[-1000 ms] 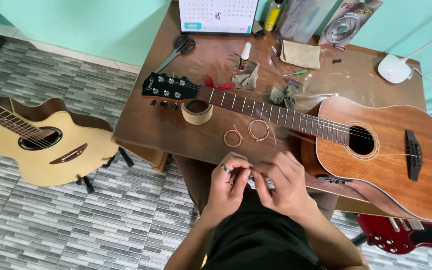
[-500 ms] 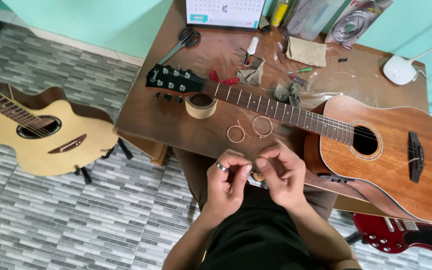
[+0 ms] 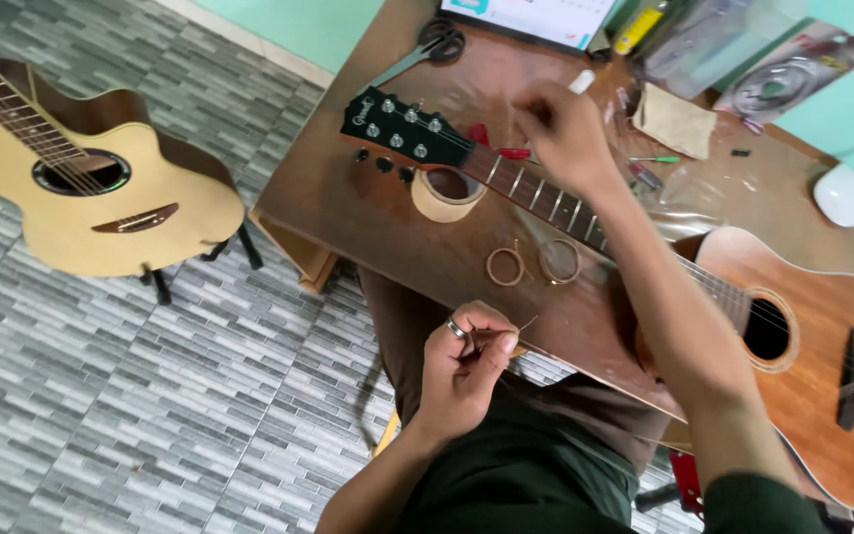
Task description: Restringing an acoustic guitar by threading new strings, winding them with tuning pegs, and trimming excess with scissors.
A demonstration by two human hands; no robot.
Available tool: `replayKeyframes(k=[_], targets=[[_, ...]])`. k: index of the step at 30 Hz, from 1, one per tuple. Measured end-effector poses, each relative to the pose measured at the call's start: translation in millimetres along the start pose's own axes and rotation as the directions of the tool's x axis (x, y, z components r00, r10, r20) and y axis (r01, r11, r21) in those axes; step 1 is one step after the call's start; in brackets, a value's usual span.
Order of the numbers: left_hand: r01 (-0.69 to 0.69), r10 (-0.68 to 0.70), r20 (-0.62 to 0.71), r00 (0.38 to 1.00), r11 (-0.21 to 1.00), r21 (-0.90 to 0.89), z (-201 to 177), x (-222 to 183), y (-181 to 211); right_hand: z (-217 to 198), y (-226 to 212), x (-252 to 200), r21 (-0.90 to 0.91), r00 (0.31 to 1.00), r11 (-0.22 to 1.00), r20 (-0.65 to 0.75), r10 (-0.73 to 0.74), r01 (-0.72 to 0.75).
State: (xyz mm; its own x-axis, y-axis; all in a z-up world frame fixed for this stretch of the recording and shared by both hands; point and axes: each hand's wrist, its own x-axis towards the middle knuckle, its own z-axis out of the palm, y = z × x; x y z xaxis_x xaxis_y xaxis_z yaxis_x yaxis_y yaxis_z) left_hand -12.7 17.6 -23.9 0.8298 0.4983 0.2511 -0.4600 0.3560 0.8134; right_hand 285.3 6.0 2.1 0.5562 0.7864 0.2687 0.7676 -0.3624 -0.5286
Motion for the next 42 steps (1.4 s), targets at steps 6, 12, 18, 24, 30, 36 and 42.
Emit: replayKeyframes(k=[6, 12, 18, 24, 30, 36, 42], targets=[[0.064, -0.052, -0.235, 0.971, 0.997, 0.042, -0.6, 17.0, -5.5, 140.5, 191.1, 201.9, -0.566, 0.961, 0.777, 0.181, -0.21, 0.276], [0.13, -0.191, -0.398, 0.897, 0.976, -0.176, -11.0, 35.3, -9.7, 148.2, 146.1, 221.6, -0.674, 0.901, 0.633, 0.425, -0.087, 0.38], [0.143, -0.163, -0.328, 0.93, 0.986, -0.083, -6.4, 54.3, -1.1, 124.5, 134.4, 190.8, -0.664, 0.853, 0.578, 0.51, -0.114, 0.474], [0.181, -0.148, -0.304, 0.941, 0.98, 0.085, 13.1, 36.8, 9.1, 45.2, 75.9, 126.8, -0.286, 0.931, 0.957, 0.362, 0.057, 0.053], [0.152, -0.173, -0.121, 0.978, 0.974, -0.166, 34.6, -6.1, 16.6, -91.5, 5.7, -20.2, 0.017, 0.963, 0.999, 0.266, 0.036, -0.042], [0.074, -0.064, 0.053, 0.996, 0.976, -0.203, 56.5, -18.4, 35.6, -141.0, -116.3, -231.6, 0.757, 0.466, 0.131, 0.248, 0.849, -0.64], [0.034, 0.0, 0.153, 0.988, 0.975, -0.218, 71.8, -24.6, 44.8, -126.0, -162.3, -302.4, 0.251, 0.896, 0.86, 0.153, 0.418, -0.444]])
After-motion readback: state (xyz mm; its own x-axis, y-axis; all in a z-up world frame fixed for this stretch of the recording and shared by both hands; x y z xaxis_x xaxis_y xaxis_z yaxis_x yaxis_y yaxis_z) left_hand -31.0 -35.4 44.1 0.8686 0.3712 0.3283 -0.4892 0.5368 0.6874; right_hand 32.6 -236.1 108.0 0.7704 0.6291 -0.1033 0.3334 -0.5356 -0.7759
